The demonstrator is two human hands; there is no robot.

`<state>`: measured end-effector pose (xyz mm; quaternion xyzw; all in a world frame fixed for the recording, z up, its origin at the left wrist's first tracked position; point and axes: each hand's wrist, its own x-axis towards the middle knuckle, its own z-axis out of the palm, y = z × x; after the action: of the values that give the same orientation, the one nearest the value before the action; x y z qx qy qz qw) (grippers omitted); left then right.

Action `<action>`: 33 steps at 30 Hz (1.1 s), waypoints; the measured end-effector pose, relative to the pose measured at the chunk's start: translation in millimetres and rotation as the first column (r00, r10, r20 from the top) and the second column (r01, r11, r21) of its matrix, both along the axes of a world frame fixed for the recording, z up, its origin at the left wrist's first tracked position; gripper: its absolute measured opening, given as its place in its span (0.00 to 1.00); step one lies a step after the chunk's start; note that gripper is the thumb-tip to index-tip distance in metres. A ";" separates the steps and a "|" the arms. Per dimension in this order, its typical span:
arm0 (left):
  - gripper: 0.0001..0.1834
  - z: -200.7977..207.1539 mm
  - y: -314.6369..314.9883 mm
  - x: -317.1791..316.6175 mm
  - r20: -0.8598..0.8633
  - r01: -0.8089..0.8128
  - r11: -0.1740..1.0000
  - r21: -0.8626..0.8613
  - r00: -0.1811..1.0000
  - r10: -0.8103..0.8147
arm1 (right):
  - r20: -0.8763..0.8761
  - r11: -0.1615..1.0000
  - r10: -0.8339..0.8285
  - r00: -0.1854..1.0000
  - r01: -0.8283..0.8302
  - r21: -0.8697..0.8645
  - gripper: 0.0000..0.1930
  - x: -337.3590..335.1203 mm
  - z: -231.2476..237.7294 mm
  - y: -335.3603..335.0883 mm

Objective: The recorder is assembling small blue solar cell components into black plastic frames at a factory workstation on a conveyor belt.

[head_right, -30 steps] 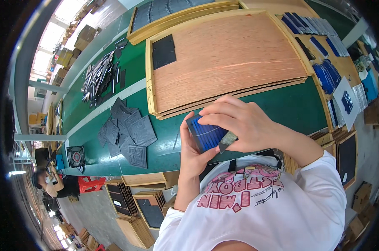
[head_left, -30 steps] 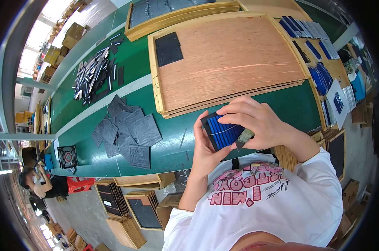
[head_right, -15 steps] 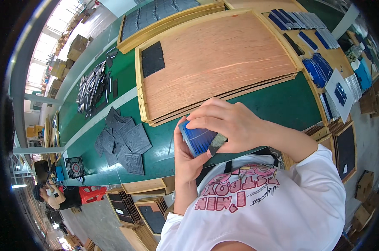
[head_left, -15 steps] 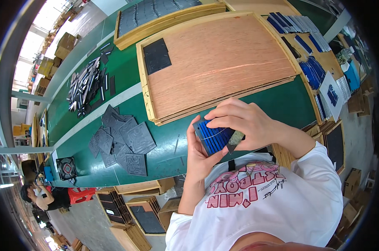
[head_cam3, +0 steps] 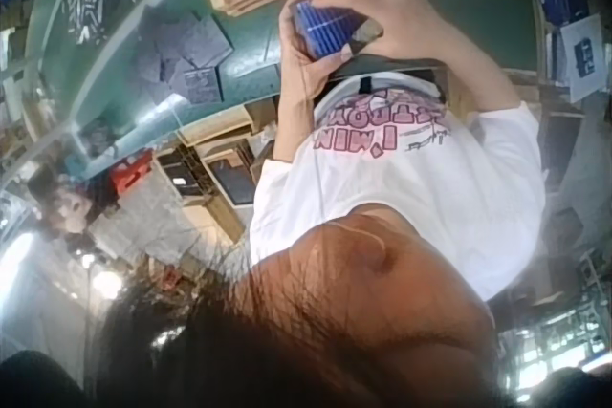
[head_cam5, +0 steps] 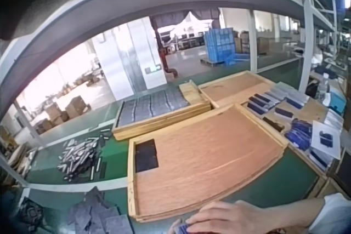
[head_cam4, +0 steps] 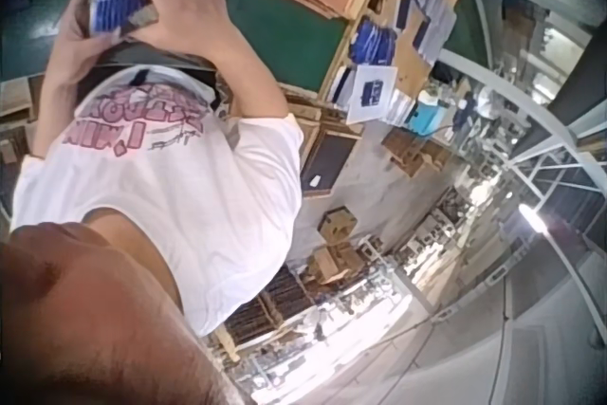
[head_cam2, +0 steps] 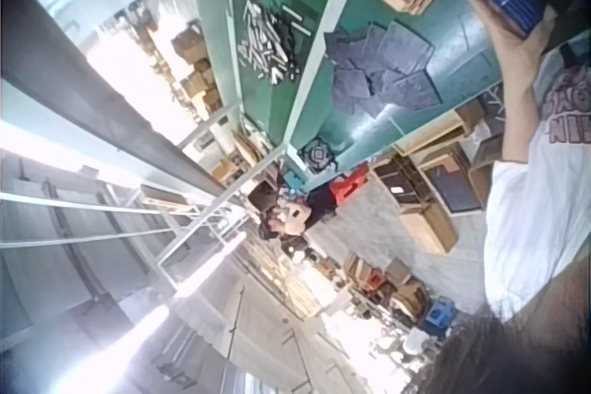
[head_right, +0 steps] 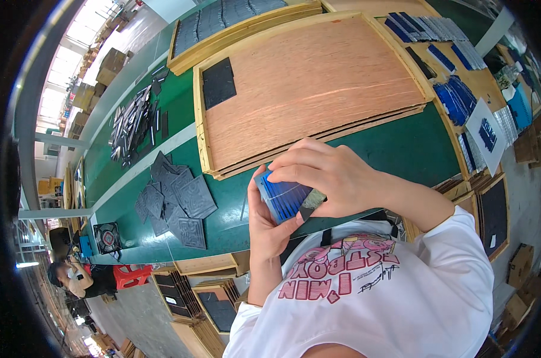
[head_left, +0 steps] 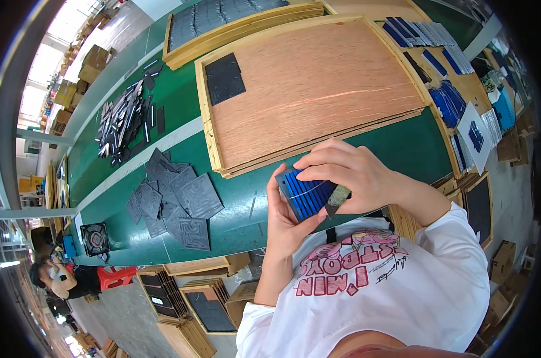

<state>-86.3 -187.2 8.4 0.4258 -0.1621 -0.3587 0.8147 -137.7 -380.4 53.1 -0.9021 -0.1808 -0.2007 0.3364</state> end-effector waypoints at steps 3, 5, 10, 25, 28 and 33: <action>0.57 0.5 -0.4 0.2 -0.008 0.004 1.000 -0.005 1.000 -0.004 | -0.012 1.000 0.007 1.000 -0.007 0.003 0.36 0.2 0.9 -0.2; 0.56 -0.1 -0.9 0.3 -0.010 0.006 1.000 -0.006 1.000 -0.006 | -0.001 1.000 0.011 1.000 -0.011 0.011 0.36 1.1 0.1 0.0; 0.56 -0.6 -1.6 0.8 -0.013 0.011 1.000 -0.016 1.000 -0.011 | -0.009 1.000 0.010 1.000 -0.010 0.015 0.36 1.1 -1.0 -0.5; 0.45 13.8 2.0 -1.8 -0.303 0.006 0.992 -0.127 0.952 -0.045 | -0.031 0.999 -0.017 0.999 0.015 -0.046 0.37 -2.7 4.3 -3.0; 0.38 10.7 3.5 -2.0 -0.265 0.002 0.997 -0.073 0.964 -0.021 | -0.052 0.998 -0.017 0.999 0.014 -0.058 0.37 -2.1 7.2 -3.0; 0.37 14.2 1.0 -3.4 -0.280 -0.002 0.997 -0.077 0.960 -0.019 | -0.063 0.999 -0.018 0.998 0.016 -0.034 0.37 -1.9 7.1 -6.5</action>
<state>-89.8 -186.2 22.6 0.3386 -0.0603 -0.4125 0.8435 -139.6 -386.9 60.2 -0.9150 -0.1658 -0.1719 0.3253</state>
